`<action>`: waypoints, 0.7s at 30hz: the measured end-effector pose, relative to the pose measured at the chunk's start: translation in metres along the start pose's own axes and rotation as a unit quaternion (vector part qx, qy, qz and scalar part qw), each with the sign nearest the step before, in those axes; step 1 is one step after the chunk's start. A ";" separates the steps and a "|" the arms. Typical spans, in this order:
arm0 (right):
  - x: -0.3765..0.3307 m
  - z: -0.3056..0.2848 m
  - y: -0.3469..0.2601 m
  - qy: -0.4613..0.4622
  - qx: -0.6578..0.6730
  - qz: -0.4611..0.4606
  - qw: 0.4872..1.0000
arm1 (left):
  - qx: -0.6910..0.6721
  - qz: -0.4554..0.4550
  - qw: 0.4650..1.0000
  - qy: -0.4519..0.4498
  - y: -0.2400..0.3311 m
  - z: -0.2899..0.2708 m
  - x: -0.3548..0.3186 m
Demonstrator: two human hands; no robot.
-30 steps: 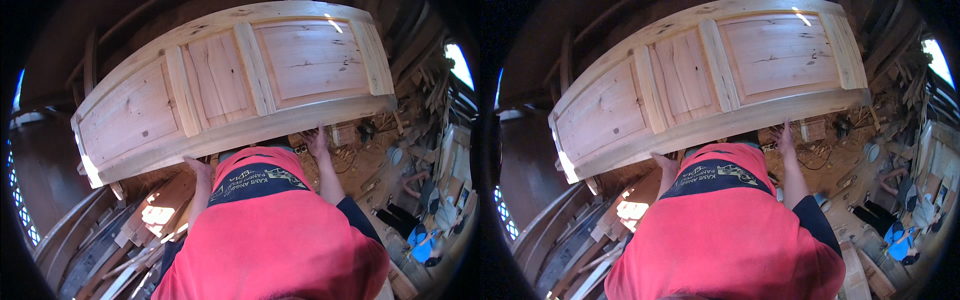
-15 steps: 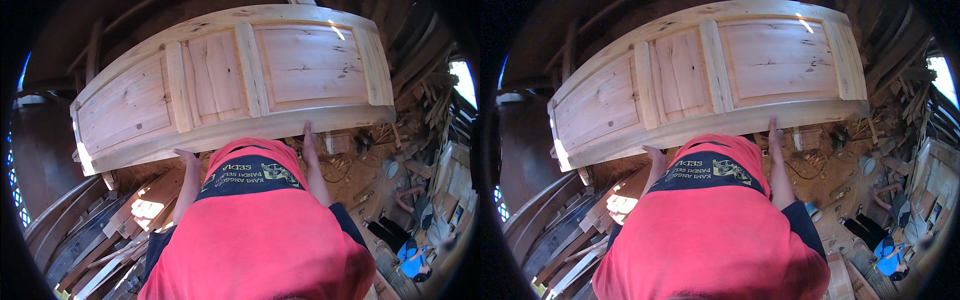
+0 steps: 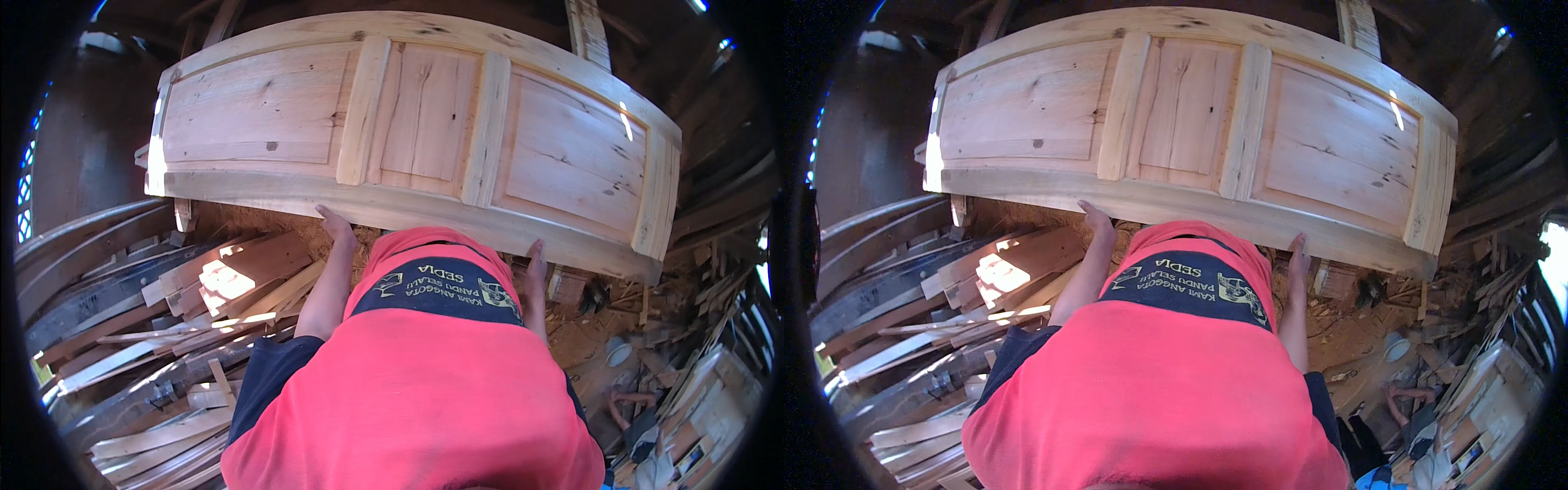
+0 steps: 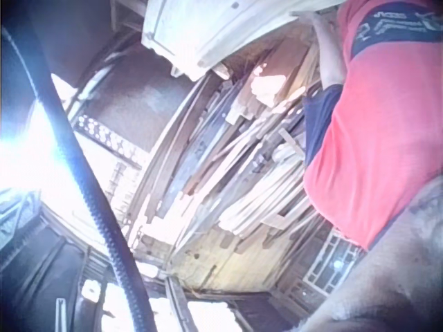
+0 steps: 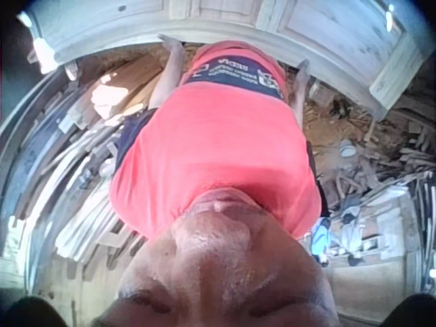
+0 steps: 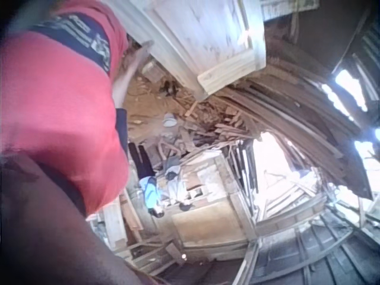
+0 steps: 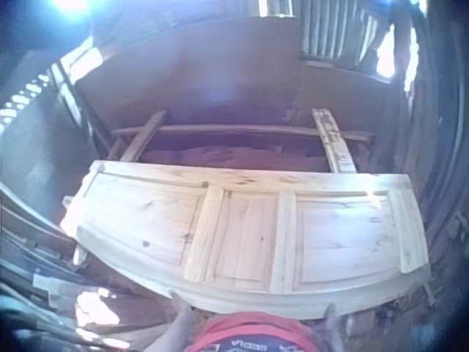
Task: The person hammers a small block of wood onto a larger wooden door panel and then uses a long metal clamp to secure the door's frame pieces together.
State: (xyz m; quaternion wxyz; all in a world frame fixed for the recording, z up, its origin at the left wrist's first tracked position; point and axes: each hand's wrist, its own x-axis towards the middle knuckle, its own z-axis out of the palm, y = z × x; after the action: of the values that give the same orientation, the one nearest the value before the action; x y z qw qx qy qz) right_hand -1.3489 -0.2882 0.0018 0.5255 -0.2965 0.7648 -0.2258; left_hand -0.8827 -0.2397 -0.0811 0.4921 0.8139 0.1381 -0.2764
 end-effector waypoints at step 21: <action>0.037 -0.061 0.031 -0.112 -0.198 0.007 0.974 | 0.427 0.554 0.683 -0.208 0.062 0.082 -0.110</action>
State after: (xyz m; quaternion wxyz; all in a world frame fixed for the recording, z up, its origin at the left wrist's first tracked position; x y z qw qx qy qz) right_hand -1.4229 -0.2897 -0.0221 0.5406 -0.4122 0.7327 -0.0317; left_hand -0.9666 -0.3363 -0.0021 0.1706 0.7853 -0.5772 -0.1447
